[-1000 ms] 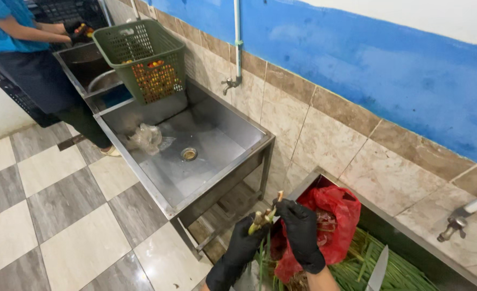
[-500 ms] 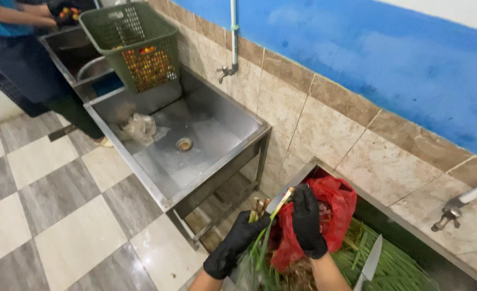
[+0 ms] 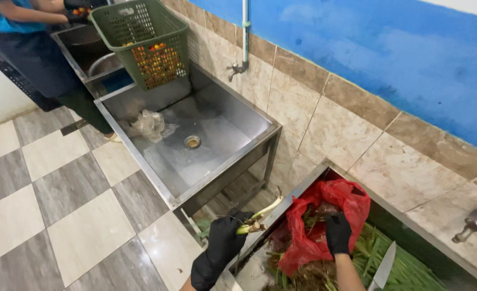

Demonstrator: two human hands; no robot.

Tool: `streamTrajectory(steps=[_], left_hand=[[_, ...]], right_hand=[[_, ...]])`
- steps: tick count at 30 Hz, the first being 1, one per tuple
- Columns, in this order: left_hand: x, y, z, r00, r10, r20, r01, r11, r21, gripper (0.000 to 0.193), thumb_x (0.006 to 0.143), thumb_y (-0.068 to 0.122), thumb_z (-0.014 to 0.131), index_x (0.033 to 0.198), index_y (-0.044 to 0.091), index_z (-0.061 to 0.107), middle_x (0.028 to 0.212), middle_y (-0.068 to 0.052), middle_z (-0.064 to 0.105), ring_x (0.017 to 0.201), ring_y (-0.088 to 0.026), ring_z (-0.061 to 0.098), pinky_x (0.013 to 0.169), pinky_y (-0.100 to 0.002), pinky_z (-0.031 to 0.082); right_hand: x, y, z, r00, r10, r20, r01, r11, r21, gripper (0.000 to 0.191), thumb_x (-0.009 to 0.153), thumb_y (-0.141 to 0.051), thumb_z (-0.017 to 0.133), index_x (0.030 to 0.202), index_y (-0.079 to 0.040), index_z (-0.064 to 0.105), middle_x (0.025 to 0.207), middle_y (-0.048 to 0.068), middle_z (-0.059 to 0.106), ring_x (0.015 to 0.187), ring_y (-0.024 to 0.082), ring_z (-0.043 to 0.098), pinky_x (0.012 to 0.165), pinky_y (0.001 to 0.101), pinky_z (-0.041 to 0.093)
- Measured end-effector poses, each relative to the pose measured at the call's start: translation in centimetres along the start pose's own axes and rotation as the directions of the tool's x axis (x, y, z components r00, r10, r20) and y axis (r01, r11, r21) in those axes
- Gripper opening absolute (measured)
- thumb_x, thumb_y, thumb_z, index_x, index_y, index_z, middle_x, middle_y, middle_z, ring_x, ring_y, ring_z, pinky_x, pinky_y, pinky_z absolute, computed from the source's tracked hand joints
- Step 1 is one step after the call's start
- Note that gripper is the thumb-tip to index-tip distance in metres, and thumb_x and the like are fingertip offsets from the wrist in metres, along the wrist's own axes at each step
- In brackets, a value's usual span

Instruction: The person stands at a stainless steel sink filled with bunches of scallions and trims the root ends off each bunch with a small knife, dropping the trimmed roots into a red plastic bag inside the sink. They work through the bunches one at a time, occasionally lifting and repositioning the scallions while trimming.

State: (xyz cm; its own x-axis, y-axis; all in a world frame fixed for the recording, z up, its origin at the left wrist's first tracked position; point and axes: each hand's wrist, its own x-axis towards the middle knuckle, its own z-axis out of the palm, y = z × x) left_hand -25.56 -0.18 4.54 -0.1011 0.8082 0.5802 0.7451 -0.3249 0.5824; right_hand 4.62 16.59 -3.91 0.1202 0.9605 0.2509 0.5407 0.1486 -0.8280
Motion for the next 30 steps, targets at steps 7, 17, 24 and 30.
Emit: streamTrajectory(steps=[7, 17, 24, 30], left_hand=[[0.8, 0.3, -1.7, 0.976, 0.181, 0.117, -0.197, 0.970, 0.140, 0.059, 0.066, 0.005, 0.071, 0.124, 0.010, 0.067, 0.097, -0.009, 0.067, 0.071, -0.029, 0.064, 0.064, -0.044, 0.050], [0.8, -5.4, 5.0, 0.954, 0.220, 0.205, -0.228, 0.974, 0.015, 0.022, 0.084, 0.010, 0.069, 0.106, 0.010, 0.071, 0.080, -0.013, 0.067, 0.064, -0.034, 0.065, 0.057, -0.046, 0.050], [1.9, -9.1, 5.7, 0.954, 0.168, 0.249, -0.198, 0.975, 0.100, 0.027, 0.085, 0.013, 0.074, 0.110, 0.005, 0.071, 0.080, -0.016, 0.066, 0.070, -0.037, 0.066, 0.062, -0.047, 0.051], [0.8, -9.5, 4.6, 0.980, 0.174, 0.097, -0.181, 0.981, 0.064, 0.032, 0.081, 0.015, 0.079, 0.110, 0.005, 0.072, 0.091, -0.017, 0.070, 0.079, -0.037, 0.068, 0.068, -0.045, 0.053]], right_hand=[[1.5, 0.9, 0.1, 0.933, 0.151, 0.327, -0.013, 0.922, -0.386, 0.022, 0.090, -0.015, 0.063, 0.107, -0.005, 0.073, 0.104, 0.018, 0.073, 0.095, 0.033, 0.070, 0.081, 0.0434, 0.057], [0.1, -2.6, 4.4, 0.825, -0.135, 0.549, -0.215, 0.824, 0.525, 0.037, 0.091, -0.002, 0.061, 0.126, 0.000, 0.072, 0.093, 0.014, 0.076, 0.078, 0.022, 0.071, 0.071, 0.0348, 0.058], [4.9, -7.9, 6.7, 0.794, -0.178, 0.582, 0.080, 0.978, 0.190, 0.030, 0.095, -0.009, 0.062, 0.121, 0.000, 0.074, 0.094, 0.016, 0.076, 0.079, 0.023, 0.071, 0.074, 0.0353, 0.058], [7.3, -9.3, 6.9, 0.817, -0.138, 0.559, 0.158, 0.987, 0.012, 0.026, 0.098, -0.015, 0.064, 0.116, 0.000, 0.075, 0.095, 0.017, 0.076, 0.080, 0.024, 0.071, 0.076, 0.0358, 0.057]])
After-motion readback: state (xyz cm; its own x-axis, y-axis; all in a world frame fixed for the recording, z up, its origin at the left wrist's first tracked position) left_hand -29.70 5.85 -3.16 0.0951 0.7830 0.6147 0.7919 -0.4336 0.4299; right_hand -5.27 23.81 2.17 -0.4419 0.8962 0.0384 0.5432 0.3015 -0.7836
